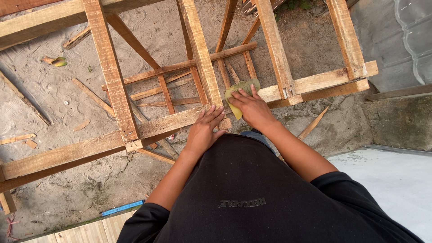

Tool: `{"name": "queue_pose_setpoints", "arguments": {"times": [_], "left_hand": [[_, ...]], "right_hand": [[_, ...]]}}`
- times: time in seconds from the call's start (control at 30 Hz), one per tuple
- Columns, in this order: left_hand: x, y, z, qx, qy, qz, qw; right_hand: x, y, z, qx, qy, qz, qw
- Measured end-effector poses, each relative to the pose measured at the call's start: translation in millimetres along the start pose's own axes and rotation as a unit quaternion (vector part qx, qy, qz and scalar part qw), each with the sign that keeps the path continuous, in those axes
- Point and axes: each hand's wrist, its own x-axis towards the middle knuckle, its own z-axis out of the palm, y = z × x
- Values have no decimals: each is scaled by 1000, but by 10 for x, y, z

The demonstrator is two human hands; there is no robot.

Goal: The person sands the surface of a wooden ladder-like structure using a small piece of sandpaper by hand, moving across the horizontal and vertical slats.

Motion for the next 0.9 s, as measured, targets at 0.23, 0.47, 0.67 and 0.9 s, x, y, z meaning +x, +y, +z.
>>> {"name": "queue_pose_setpoints", "arguments": {"times": [0.23,0.47,0.67,0.9], "left_hand": [[18,13,-15,2,-8,-3,1000],[8,10,-10,-11,2,0,1000],[12,11,-5,-7,-8,-15,1000],[13,-21,29,6,-12,-4,1000]], "right_hand": [[-9,-3,8,1,-10,-7,1000],[-58,55,60,34,-17,2,999],[-124,102,100,66,-7,-31,997],[-203,94,175,48,42,-45,997]]}}
